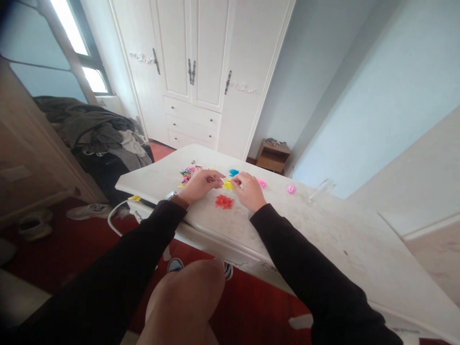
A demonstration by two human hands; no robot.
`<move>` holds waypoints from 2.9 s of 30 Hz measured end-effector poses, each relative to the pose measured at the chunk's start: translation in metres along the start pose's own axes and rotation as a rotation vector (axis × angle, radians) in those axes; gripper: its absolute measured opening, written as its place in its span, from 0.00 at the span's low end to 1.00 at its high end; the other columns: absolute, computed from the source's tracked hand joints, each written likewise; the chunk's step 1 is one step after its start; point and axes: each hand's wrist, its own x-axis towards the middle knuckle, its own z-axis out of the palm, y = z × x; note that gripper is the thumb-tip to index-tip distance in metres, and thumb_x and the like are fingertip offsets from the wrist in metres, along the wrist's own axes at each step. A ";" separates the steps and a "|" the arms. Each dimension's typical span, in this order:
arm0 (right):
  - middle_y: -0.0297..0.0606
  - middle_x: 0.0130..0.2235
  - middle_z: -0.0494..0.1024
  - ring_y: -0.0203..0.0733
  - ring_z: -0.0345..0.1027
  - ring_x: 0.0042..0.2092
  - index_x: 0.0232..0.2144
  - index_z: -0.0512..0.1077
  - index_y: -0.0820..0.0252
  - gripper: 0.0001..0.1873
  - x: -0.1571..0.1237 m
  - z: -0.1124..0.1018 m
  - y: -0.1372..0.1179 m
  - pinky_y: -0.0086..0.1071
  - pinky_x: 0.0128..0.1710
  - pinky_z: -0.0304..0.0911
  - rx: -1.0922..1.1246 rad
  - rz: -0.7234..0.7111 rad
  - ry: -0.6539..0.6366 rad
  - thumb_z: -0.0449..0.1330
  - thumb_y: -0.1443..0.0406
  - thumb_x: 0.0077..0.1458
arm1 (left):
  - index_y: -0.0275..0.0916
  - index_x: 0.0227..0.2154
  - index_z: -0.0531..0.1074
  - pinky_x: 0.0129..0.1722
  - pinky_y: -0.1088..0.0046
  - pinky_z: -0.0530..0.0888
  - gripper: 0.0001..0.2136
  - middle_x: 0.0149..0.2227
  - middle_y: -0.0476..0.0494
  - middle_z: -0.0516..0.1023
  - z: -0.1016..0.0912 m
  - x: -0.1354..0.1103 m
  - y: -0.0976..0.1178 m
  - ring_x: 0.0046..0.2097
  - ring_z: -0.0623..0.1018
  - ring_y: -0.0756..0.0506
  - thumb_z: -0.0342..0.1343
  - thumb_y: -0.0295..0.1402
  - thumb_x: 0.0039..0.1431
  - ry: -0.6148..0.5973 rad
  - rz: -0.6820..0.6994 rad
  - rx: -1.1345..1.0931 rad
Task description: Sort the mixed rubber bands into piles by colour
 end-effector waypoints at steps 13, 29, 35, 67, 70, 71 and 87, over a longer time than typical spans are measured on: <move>0.36 0.32 0.77 0.44 0.71 0.37 0.32 0.75 0.57 0.02 -0.002 0.004 -0.003 0.37 0.41 0.64 0.104 -0.014 -0.038 0.62 0.67 0.57 | 0.34 0.29 0.80 0.31 0.73 0.79 0.14 0.27 0.40 0.83 -0.001 -0.001 0.007 0.29 0.84 0.44 0.65 0.43 0.57 -0.020 -0.011 -0.002; 0.33 0.28 0.75 0.42 0.69 0.33 0.23 0.71 0.56 0.08 -0.002 -0.028 0.019 0.36 0.38 0.62 0.063 0.133 0.369 0.60 0.70 0.53 | 0.36 0.24 0.75 0.31 0.73 0.76 0.06 0.23 0.46 0.79 -0.003 0.002 0.002 0.29 0.84 0.44 0.56 0.26 0.55 0.157 -0.014 0.173; 0.35 0.29 0.77 0.43 0.71 0.35 0.25 0.74 0.57 0.06 -0.021 -0.033 0.023 0.38 0.39 0.63 0.146 0.035 0.183 0.61 0.67 0.55 | 0.35 0.28 0.78 0.30 0.73 0.77 0.08 0.28 0.42 0.82 -0.005 -0.002 0.004 0.30 0.84 0.44 0.60 0.34 0.57 0.022 -0.025 0.032; 0.39 0.40 0.76 0.48 0.68 0.44 0.37 0.79 0.56 0.03 -0.023 -0.005 0.000 0.42 0.47 0.63 -0.045 -0.044 0.026 0.66 0.63 0.60 | 0.36 0.34 0.80 0.45 0.66 0.81 0.08 0.37 0.40 0.85 -0.002 -0.006 0.014 0.40 0.84 0.44 0.67 0.36 0.53 -0.070 0.006 -0.081; 0.39 0.40 0.77 0.48 0.68 0.44 0.38 0.79 0.54 0.03 -0.018 0.001 -0.003 0.42 0.46 0.63 -0.050 -0.059 0.008 0.66 0.64 0.61 | 0.36 0.33 0.80 0.44 0.67 0.80 0.08 0.36 0.41 0.85 -0.002 -0.006 0.015 0.39 0.83 0.45 0.66 0.35 0.54 -0.086 0.009 -0.085; 0.39 0.40 0.77 0.48 0.68 0.44 0.38 0.80 0.54 0.03 -0.017 0.002 -0.003 0.41 0.45 0.62 -0.056 -0.067 -0.001 0.66 0.64 0.61 | 0.36 0.33 0.80 0.44 0.67 0.80 0.07 0.36 0.41 0.85 -0.002 -0.006 0.014 0.38 0.83 0.45 0.66 0.35 0.54 -0.090 0.013 -0.083; 0.38 0.34 0.74 0.47 0.67 0.40 0.29 0.72 0.56 0.08 -0.014 0.005 -0.010 0.40 0.43 0.60 0.065 -0.085 0.037 0.59 0.68 0.63 | 0.37 0.29 0.77 0.39 0.70 0.76 0.05 0.30 0.44 0.83 -0.002 -0.005 0.014 0.34 0.81 0.45 0.58 0.31 0.56 -0.108 0.015 0.093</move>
